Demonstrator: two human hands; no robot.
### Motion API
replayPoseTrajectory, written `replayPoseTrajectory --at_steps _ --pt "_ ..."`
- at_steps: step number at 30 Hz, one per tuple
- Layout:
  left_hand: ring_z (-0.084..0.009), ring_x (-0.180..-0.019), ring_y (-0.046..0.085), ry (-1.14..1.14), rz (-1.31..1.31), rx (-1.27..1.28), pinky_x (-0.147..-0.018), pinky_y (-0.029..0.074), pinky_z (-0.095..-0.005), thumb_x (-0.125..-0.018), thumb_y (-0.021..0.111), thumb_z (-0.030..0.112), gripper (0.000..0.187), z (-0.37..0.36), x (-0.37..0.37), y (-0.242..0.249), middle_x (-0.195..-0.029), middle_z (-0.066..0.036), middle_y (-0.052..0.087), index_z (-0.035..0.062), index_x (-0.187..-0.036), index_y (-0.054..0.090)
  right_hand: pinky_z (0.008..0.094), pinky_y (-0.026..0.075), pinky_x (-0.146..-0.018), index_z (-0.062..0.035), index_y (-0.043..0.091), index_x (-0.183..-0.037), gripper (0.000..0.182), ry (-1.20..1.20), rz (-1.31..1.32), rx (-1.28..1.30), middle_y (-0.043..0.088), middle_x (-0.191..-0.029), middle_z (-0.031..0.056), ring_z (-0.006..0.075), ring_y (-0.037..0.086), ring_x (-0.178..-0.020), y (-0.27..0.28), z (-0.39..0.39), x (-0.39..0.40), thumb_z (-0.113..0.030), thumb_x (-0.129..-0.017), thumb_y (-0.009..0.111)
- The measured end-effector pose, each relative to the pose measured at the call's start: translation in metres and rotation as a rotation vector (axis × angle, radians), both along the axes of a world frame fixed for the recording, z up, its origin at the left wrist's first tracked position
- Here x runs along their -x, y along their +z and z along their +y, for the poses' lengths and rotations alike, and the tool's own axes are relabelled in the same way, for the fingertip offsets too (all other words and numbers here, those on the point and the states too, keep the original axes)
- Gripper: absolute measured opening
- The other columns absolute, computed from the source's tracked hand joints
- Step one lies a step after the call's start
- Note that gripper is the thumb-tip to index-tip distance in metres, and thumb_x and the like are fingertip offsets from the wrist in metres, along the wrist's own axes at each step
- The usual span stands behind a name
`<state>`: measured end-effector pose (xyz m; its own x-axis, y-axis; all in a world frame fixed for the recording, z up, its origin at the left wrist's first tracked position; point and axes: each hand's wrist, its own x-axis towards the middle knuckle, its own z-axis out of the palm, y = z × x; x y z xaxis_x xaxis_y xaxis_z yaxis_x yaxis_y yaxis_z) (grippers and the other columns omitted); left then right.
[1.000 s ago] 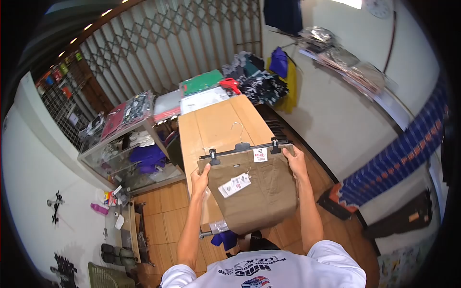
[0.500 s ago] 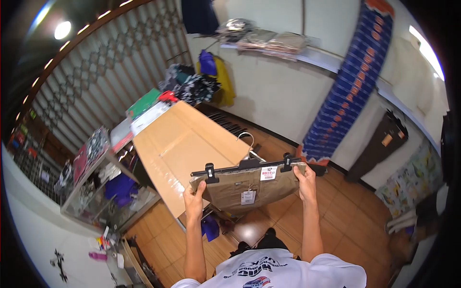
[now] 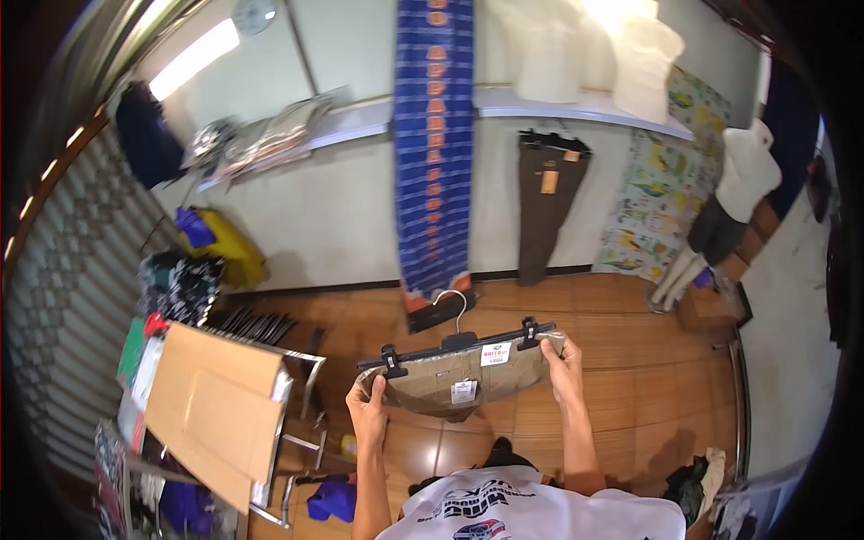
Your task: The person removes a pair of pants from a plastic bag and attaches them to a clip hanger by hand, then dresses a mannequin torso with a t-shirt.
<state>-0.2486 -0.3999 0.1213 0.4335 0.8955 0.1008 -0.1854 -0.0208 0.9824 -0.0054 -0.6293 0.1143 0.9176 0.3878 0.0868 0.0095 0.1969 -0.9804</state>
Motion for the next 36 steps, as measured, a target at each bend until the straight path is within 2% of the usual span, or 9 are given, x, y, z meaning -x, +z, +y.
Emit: replayPoseTrajectory --at_steps 5,6,7,8,16,24,27,36 --pt "-0.0034 -0.072 0.050 -0.178 0.019 0.001 -0.065 0.039 -0.0223 -0.093 0.067 0.018 0.016 -0.044 -0.115 -0.012 -0.082 0.004 0.064 0.0027 -0.094 0.070 0.0213 0.039 -0.072 -0.0063 0.067 -0.095 0.006 -0.207 0.019 0.016 0.062 -0.085 -0.0060 0.0039 0.050 -0.079 -0.001 -0.076 -0.066 -0.011 -0.095 0.063" --pt "-0.0051 -0.077 0.055 -0.229 0.036 0.005 -0.069 0.045 -0.0230 -0.093 0.067 0.017 0.016 -0.048 -0.131 -0.016 -0.085 0.002 0.066 0.0010 -0.096 0.069 0.0213 0.039 -0.072 -0.0065 0.066 -0.095 0.006 -0.245 0.021 0.020 0.062 -0.085 -0.0060 0.0039 0.050 -0.079 -0.001 -0.088 -0.077 -0.011 -0.095 0.063" --pt "-0.0051 -0.077 0.055 -0.254 0.036 0.007 -0.069 0.045 -0.0230 -0.093 0.067 0.017 0.016 -0.054 -0.148 -0.017 -0.085 0.002 0.066 0.0010 -0.096 0.069 0.0213 0.039 -0.072 -0.0067 0.066 -0.094 0.006 -0.284 0.020 0.028 0.061 -0.085 -0.0059 0.0040 0.050 -0.079 0.001 -0.100 -0.087 -0.011 -0.095 0.063" --pt "-0.0054 -0.077 0.056 -0.292 0.035 0.012 -0.070 0.045 -0.0231 -0.093 0.066 0.016 0.016 -0.059 -0.165 -0.018 -0.086 0.001 0.067 0.0011 -0.096 0.069 0.0224 0.039 -0.067 -0.0049 0.066 -0.093 0.007 -0.347 -0.009 0.044 0.059 -0.080 -0.0067 0.0039 0.046 -0.074 -0.003 -0.109 -0.099 -0.011 -0.094 0.064" --pt "-0.0062 -0.078 0.057 -0.474 0.006 0.061 -0.072 0.046 -0.0237 -0.094 0.064 0.013 0.013 -0.077 -0.291 -0.022 -0.089 0.001 0.068 0.0019 -0.098 0.070 0.0214 0.033 -0.062 -0.0055 0.066 -0.091 0.008 -0.542 -0.044 0.057 0.054 -0.076 -0.0088 0.0030 0.040 -0.069 0.014 -0.148 -0.164 -0.013 -0.093 0.065" --pt "-0.0058 -0.077 0.057 -0.561 -0.086 0.077 -0.071 0.045 -0.0232 -0.094 0.065 0.015 0.014 -0.051 -0.414 -0.025 -0.088 0.001 0.068 0.0018 -0.097 0.069 0.0216 0.035 -0.063 -0.0045 0.065 -0.089 0.009 -0.591 -0.088 0.047 0.054 -0.077 -0.0082 0.0034 0.041 -0.070 0.012 -0.130 -0.263 -0.011 -0.095 0.062" --pt "-0.0060 -0.078 0.057 -0.564 -0.081 0.062 -0.071 0.045 -0.0234 -0.094 0.066 0.017 0.016 -0.028 -0.464 -0.029 -0.088 0.000 0.068 0.0015 -0.097 0.069 0.0216 0.039 -0.069 -0.0043 0.064 -0.091 0.009 -0.565 -0.114 0.144 0.058 -0.082 -0.0066 0.0036 0.047 -0.075 0.012 -0.117 -0.309 -0.011 -0.096 0.061" --pt "-0.0052 -0.074 0.053 -0.529 -0.077 0.085 -0.067 0.043 -0.0226 -0.092 0.069 0.021 0.020 0.033 -0.577 -0.020 -0.084 0.002 0.066 0.0016 -0.093 0.070 0.0216 0.039 -0.065 -0.0037 0.064 -0.088 0.019 -0.523 -0.143 0.192 0.056 -0.077 -0.0071 0.0039 0.046 -0.072 0.014 -0.059 -0.426 -0.022 -0.091 0.069"
